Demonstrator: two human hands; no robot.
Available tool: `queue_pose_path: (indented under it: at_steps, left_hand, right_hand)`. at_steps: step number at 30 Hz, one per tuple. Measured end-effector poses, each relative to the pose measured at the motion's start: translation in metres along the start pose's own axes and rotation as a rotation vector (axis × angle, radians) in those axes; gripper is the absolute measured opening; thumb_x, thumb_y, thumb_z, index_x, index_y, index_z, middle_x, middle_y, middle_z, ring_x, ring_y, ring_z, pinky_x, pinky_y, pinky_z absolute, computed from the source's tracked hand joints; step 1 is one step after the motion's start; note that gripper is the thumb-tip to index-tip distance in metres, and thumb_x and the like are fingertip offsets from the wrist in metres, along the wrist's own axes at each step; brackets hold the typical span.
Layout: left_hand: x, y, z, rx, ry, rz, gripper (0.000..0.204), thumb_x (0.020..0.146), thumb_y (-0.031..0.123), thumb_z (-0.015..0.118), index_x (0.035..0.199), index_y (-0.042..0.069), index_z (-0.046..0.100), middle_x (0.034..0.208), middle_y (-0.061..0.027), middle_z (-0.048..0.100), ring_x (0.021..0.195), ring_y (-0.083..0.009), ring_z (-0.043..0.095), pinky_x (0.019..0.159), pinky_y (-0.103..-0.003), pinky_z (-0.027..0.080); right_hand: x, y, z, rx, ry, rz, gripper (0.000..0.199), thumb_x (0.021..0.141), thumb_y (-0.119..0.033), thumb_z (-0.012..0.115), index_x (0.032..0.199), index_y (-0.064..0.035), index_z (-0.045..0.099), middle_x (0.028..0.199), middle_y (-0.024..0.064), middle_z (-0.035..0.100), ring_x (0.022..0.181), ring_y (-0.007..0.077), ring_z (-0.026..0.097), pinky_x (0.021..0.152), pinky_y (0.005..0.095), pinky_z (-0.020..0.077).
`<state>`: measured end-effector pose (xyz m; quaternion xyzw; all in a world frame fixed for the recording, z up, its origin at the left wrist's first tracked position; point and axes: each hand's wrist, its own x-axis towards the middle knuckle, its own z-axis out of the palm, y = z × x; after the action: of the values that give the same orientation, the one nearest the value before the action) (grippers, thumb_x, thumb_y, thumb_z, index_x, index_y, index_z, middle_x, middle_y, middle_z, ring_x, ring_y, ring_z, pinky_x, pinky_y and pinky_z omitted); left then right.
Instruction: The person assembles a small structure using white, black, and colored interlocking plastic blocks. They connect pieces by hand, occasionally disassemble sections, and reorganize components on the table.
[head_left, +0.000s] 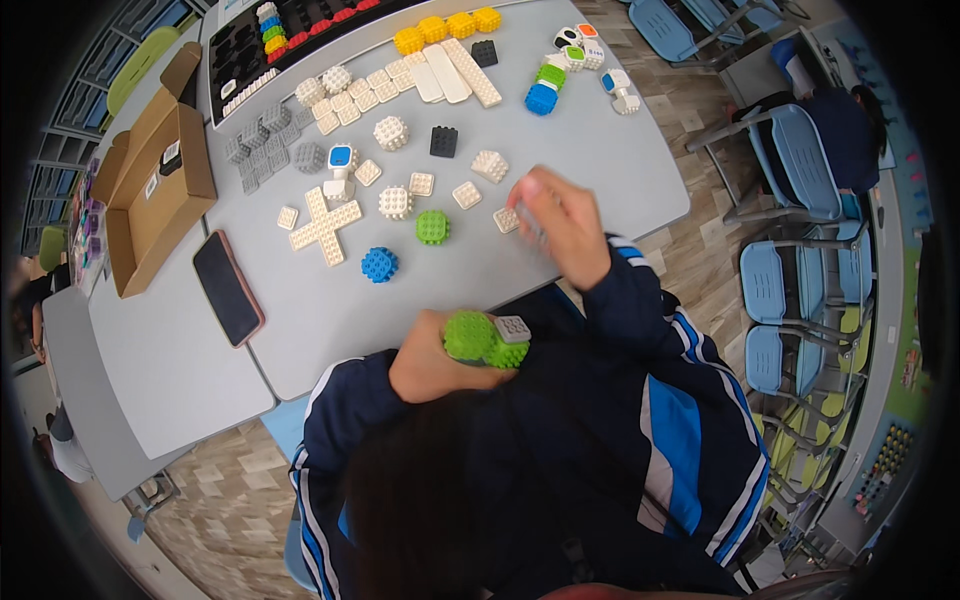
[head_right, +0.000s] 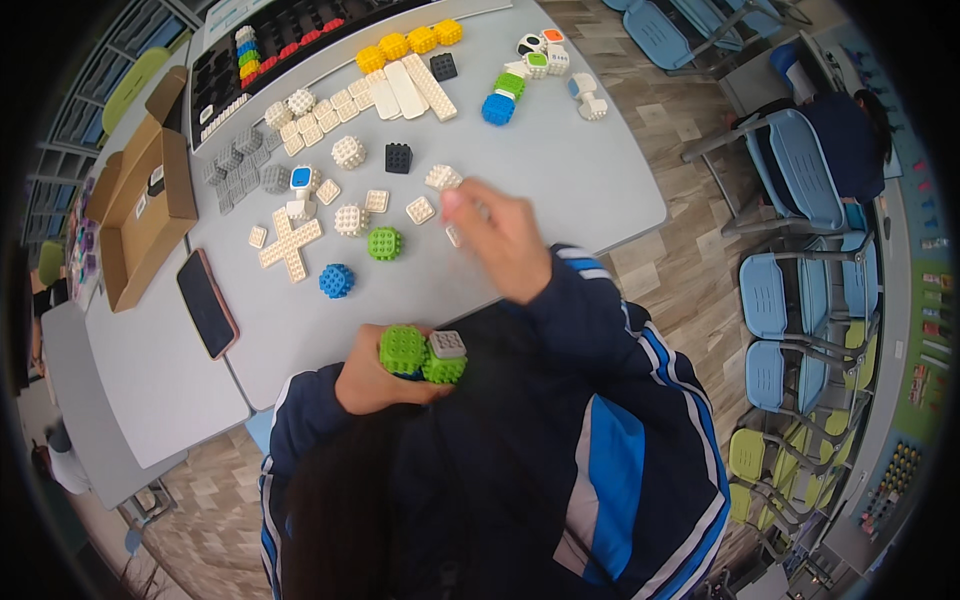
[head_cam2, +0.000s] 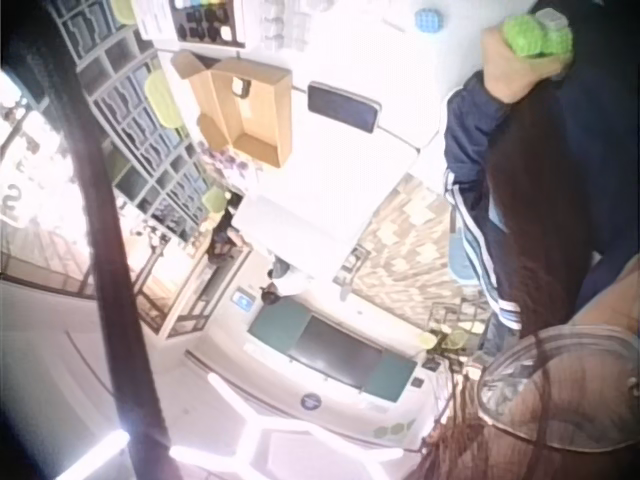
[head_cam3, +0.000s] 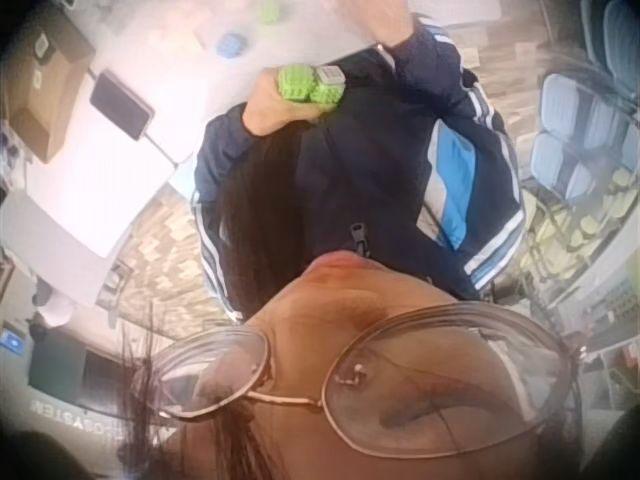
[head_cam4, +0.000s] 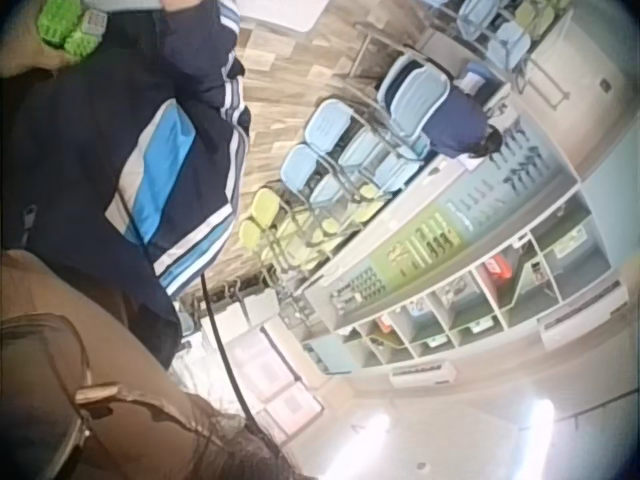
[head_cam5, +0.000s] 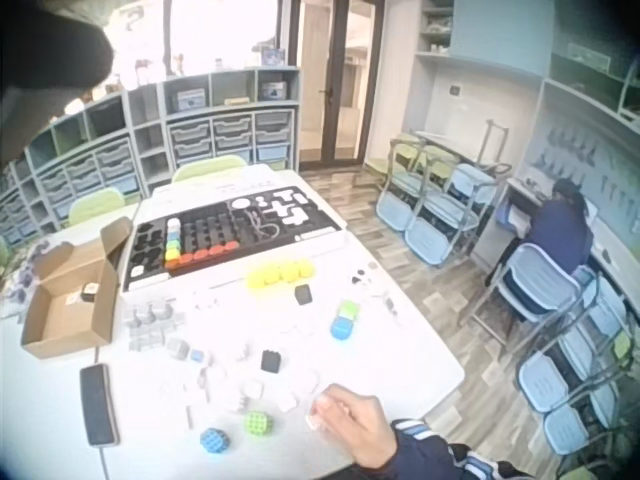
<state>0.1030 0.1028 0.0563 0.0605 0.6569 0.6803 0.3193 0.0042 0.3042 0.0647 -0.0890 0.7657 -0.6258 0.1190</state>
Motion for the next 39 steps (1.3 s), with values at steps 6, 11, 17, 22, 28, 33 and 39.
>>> queue_pose_path:
  at_steps: [6, 11, 17, 22, 28, 33, 39]
  left_hand:
    - [0.015, 0.002, -0.019, -0.042, 0.106, 0.115, 0.046, 0.069, 0.009, 0.086, 0.107, -0.003, 0.064, 0.098, -0.0061, 0.069, 0.088, -0.0111, 0.063, 0.081, -0.027, 0.051]
    - [0.018, -0.001, -0.026, -0.282, 0.154, 0.114, 0.057, 0.076, 0.01, 0.08, 0.123, -0.006, 0.053, 0.11, -0.0167, 0.066, 0.098, -0.025, 0.067, 0.087, -0.036, 0.053]
    - [0.022, 0.008, -0.025, -0.372, 0.259, 0.089, 0.055, 0.077, 0.007, 0.079, 0.124, -0.004, 0.053, 0.11, -0.0151, 0.065, 0.099, -0.0235, 0.066, 0.087, -0.037, 0.053]
    - [0.02, 0.015, -0.026, -0.076, 0.213, 0.089, 0.04, 0.075, 0.01, 0.083, 0.108, 0.0, 0.065, 0.097, -0.0034, 0.068, 0.087, -0.009, 0.061, 0.079, -0.026, 0.05]
    - [0.008, 0.013, -0.018, -0.015, 0.06, -0.007, 0.033, 0.072, 0.01, 0.083, 0.099, 0.0, 0.068, 0.087, -0.0026, 0.068, 0.079, -0.0077, 0.06, 0.072, -0.026, 0.05]
    - [-0.005, 0.006, -0.006, 0.07, 0.0, 0.046, 0.034, 0.072, 0.006, 0.082, 0.102, -0.003, 0.069, 0.089, -0.0044, 0.071, 0.079, -0.008, 0.063, 0.072, -0.025, 0.052]
    - [-0.01, 0.015, -0.007, -0.014, -0.005, 0.013, 0.033, 0.075, 0.007, 0.081, 0.104, -0.002, 0.07, 0.096, -0.0062, 0.072, 0.083, -0.01, 0.064, 0.077, -0.027, 0.052]
  right_hand:
    - [0.063, 0.065, -0.034, -0.862, 0.294, -0.517, 0.034, 0.086, -0.036, 0.071, 0.095, -0.004, 0.062, 0.086, 0.0126, 0.058, 0.078, 0.0315, 0.053, 0.067, 0.0385, 0.045]
    - [0.072, 0.089, -0.041, -0.964, 0.202, -0.467, 0.04, 0.083, -0.036, 0.074, 0.105, -0.0051, 0.063, 0.096, 0.0108, 0.056, 0.091, 0.0294, 0.053, 0.078, 0.0377, 0.0422]
    - [0.061, 0.062, -0.038, -0.986, 0.389, -0.65, 0.054, 0.081, -0.039, 0.075, 0.121, -0.0053, 0.061, 0.104, 0.0118, 0.059, 0.096, 0.0303, 0.055, 0.083, 0.0395, 0.0425]
    - [0.019, -0.004, -0.013, -0.303, -0.371, -0.406, 0.043, 0.089, -0.03, 0.068, 0.123, -0.0046, 0.059, 0.102, 0.0113, 0.062, 0.086, 0.0294, 0.061, 0.074, 0.0377, 0.0478]
    - [-0.007, 0.0, -0.001, -0.279, -0.747, -0.438, 0.016, 0.1, -0.02, 0.051, 0.102, -0.0039, 0.054, 0.088, 0.0152, 0.058, 0.081, 0.0373, 0.061, 0.069, 0.042, 0.0488]
    - [-0.03, 0.014, 0.003, -0.32, -0.711, -0.491, 0.006, 0.094, -0.007, 0.053, 0.098, -0.0036, 0.052, 0.085, 0.0138, 0.059, 0.078, 0.0378, 0.063, 0.065, 0.0434, 0.0494]
    - [-0.006, 0.02, -0.027, -0.28, -0.544, -0.247, 0.017, 0.089, -0.001, 0.054, 0.105, -0.0029, 0.056, 0.093, 0.0136, 0.063, 0.081, 0.0378, 0.062, 0.069, 0.0428, 0.0497]
